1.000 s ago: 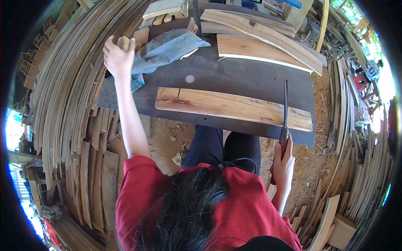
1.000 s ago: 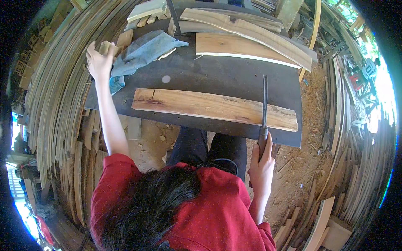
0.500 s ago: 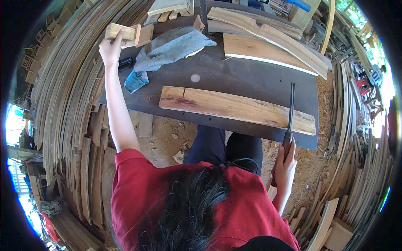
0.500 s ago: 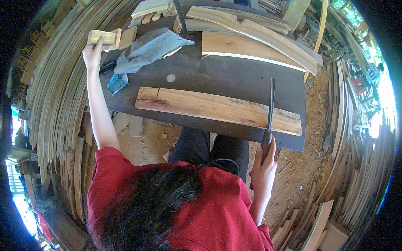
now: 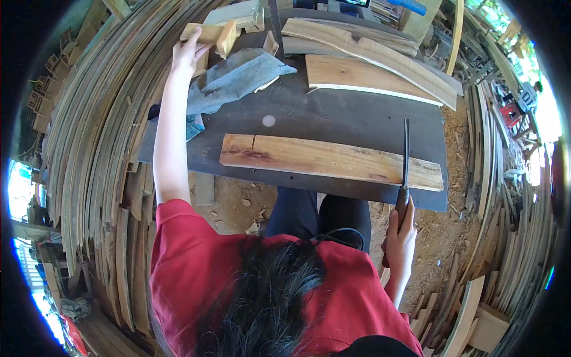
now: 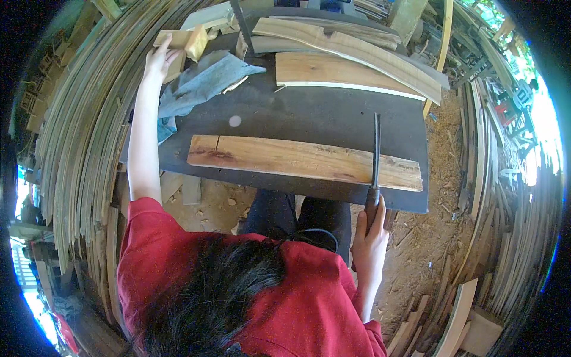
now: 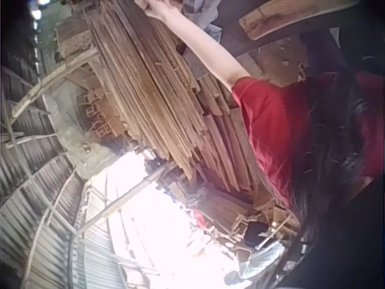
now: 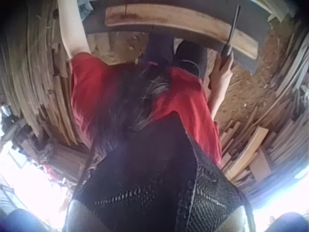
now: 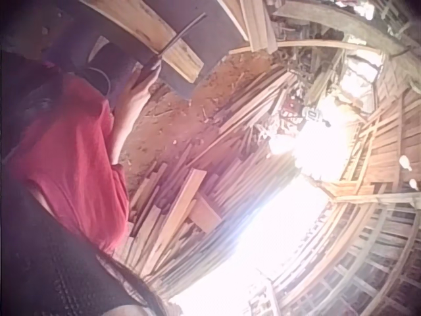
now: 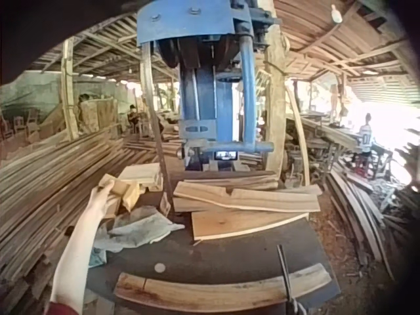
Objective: The person uses a chisel and a wooden mallet to carve a groove into a rectangular piece of wood. They repeatedly strike the chisel to deepen the cut and then use a sanding block to smooth the surface of the wood.
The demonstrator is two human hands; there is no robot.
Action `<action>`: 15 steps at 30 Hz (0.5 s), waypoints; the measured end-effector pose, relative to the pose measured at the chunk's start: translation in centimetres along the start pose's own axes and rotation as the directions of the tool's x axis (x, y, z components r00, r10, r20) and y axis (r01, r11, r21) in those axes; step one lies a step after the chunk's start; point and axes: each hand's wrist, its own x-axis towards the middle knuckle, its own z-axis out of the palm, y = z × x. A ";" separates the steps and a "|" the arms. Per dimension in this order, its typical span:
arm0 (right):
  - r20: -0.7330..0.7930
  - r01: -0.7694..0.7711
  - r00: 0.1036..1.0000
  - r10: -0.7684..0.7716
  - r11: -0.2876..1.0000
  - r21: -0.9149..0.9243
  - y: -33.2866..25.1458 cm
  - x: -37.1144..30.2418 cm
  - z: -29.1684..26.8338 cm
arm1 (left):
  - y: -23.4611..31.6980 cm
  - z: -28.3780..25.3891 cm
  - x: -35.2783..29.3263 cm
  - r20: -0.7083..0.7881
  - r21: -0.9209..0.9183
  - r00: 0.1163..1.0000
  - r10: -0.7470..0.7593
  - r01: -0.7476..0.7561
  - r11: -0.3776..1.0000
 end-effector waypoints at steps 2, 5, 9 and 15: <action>-0.002 -0.010 1.000 0.010 1.000 0.004 0.1 0.0 0.1 | -0.6 1.0 1.2 0.098 0.209 0.988 0.120 -0.139 0.968; -0.009 -0.016 1.000 0.016 0.999 0.031 -0.1 -0.1 0.1 | -2.2 2.8 2.4 0.151 0.504 0.965 0.215 -0.262 0.823; 0.030 -0.065 0.998 0.064 0.996 0.062 -0.4 -0.2 -0.2 | -3.2 2.9 4.2 0.271 0.666 0.926 0.263 -0.377 0.643; 0.026 -0.053 0.998 0.052 0.998 0.037 -0.2 -0.1 -0.1 | -1.7 -3.4 8.1 0.034 0.892 0.977 0.212 -0.125 0.434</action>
